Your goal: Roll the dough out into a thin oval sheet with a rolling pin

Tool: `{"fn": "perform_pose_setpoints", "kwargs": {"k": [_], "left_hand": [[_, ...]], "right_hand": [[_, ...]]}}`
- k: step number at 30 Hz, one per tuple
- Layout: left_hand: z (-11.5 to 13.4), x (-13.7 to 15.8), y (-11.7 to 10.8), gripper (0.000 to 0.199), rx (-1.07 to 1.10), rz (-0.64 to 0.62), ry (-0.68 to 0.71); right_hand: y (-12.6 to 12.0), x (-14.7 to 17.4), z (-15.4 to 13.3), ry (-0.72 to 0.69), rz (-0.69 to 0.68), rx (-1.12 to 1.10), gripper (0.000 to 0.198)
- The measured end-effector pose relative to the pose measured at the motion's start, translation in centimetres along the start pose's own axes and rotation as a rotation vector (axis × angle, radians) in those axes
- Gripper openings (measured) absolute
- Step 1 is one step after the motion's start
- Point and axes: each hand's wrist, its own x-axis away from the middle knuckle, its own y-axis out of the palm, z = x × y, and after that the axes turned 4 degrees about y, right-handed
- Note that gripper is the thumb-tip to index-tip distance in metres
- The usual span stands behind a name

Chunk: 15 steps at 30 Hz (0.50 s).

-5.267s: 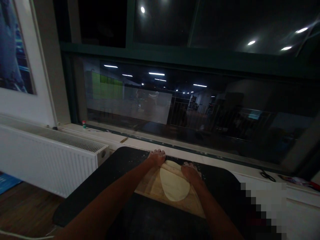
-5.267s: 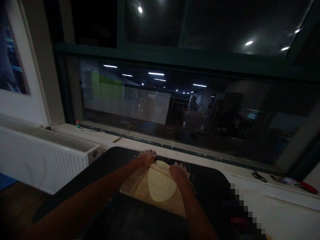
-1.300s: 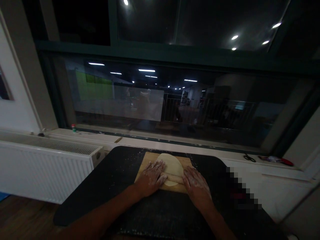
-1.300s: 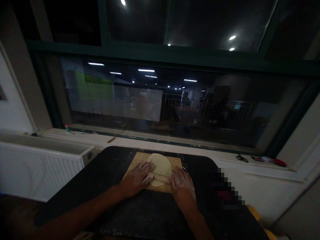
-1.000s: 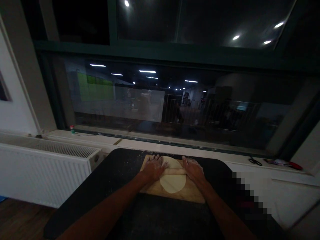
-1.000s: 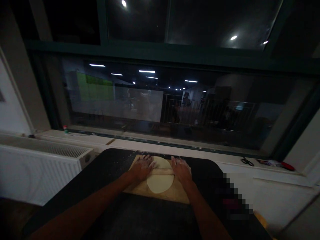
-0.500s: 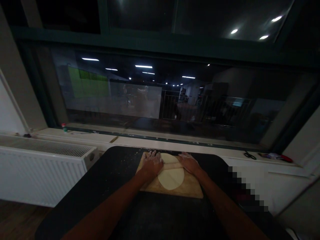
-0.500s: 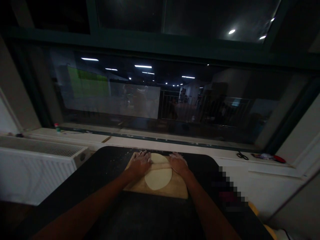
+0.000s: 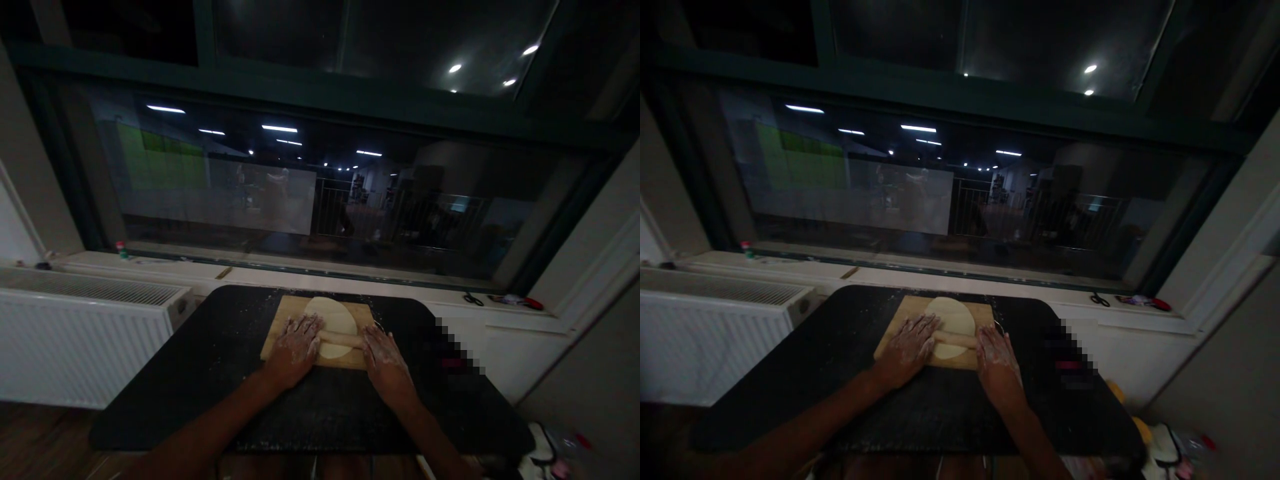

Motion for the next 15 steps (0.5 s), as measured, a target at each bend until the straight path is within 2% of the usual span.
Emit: {"fn": "perform_pose_setpoints", "kwargs": {"k": [3,6,9,13,15], "left_hand": [[0.4,2.0,-0.7,0.052,0.013,0.024,0.041],[0.8,2.7,-1.1,0.053,0.034,0.032,0.041],[0.9,1.8,-1.4,0.053,0.086,-0.027,0.004],[0.6,-0.8,-1.5,0.052,0.137,-0.058,-0.067],[0.2,-2.1,-1.4,0.050,0.102,-0.075,-0.092]], "right_hand": [[0.3,2.6,0.1,-0.056,0.092,-0.033,0.052],[0.5,2.7,0.3,-0.079,0.094,-0.041,0.051],[0.0,-0.2,0.3,-0.052,-0.043,-0.021,0.056],[-1.0,-6.0,0.2,-0.012,-0.361,0.072,0.064],[-0.9,-8.6,0.1,-0.022,-0.420,0.093,0.063]]}}
